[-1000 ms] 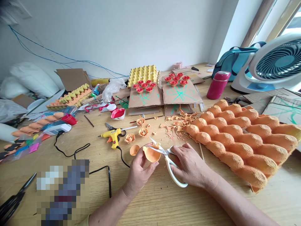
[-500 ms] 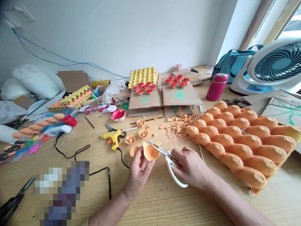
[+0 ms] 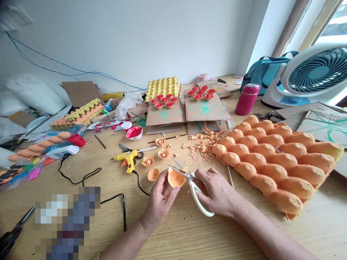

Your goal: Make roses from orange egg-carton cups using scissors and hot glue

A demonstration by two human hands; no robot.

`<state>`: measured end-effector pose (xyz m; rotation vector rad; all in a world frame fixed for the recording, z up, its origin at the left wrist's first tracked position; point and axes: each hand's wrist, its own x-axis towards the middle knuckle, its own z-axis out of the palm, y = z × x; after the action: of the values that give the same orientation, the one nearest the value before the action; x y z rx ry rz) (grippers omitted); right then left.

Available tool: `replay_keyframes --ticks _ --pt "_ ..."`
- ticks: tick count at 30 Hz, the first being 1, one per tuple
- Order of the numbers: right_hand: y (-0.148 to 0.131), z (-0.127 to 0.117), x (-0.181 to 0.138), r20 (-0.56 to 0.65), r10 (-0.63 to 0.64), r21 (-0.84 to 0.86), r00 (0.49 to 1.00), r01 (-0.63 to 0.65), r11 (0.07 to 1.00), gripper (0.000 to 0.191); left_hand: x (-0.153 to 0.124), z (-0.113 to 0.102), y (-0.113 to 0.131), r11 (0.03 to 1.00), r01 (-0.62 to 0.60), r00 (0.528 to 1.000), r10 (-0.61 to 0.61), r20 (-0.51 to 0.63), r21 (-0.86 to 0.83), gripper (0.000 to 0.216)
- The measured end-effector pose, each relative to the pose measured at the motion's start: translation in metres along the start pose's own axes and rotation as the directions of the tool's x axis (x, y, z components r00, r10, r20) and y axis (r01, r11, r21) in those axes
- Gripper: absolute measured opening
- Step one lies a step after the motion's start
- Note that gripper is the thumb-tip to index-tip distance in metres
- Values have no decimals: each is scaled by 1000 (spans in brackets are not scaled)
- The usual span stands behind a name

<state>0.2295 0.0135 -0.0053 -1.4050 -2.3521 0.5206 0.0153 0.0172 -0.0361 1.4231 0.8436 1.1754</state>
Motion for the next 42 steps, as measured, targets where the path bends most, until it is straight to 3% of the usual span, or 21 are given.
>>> replay_keyframes --ticks 9,15,21,26,35,42 --pt "-5 1 -2 52 87 -3 995 -87 996 27 2 2 8 992 53 996 -45 76 -111 42" --pt "-6 2 -2 62 153 32 986 -155 987 28 4 1 4 991 80 997 -79 8 -109 50" --pt "-4 5 0 72 211 110 975 -218 970 28 6 0 11 990 87 996 -89 -19 -114 41" --pt "-5 0 2 55 168 118 984 -174 978 29 8 -3 6 972 118 992 -124 -14 -202 46" --pt "-4 -4 3 66 122 12 990 -123 992 24 11 -5 6 903 107 985 -153 -79 -416 35" --pt "-4 -3 3 64 101 9 993 -102 995 21 7 -5 4 928 124 990 -141 -23 -352 35"
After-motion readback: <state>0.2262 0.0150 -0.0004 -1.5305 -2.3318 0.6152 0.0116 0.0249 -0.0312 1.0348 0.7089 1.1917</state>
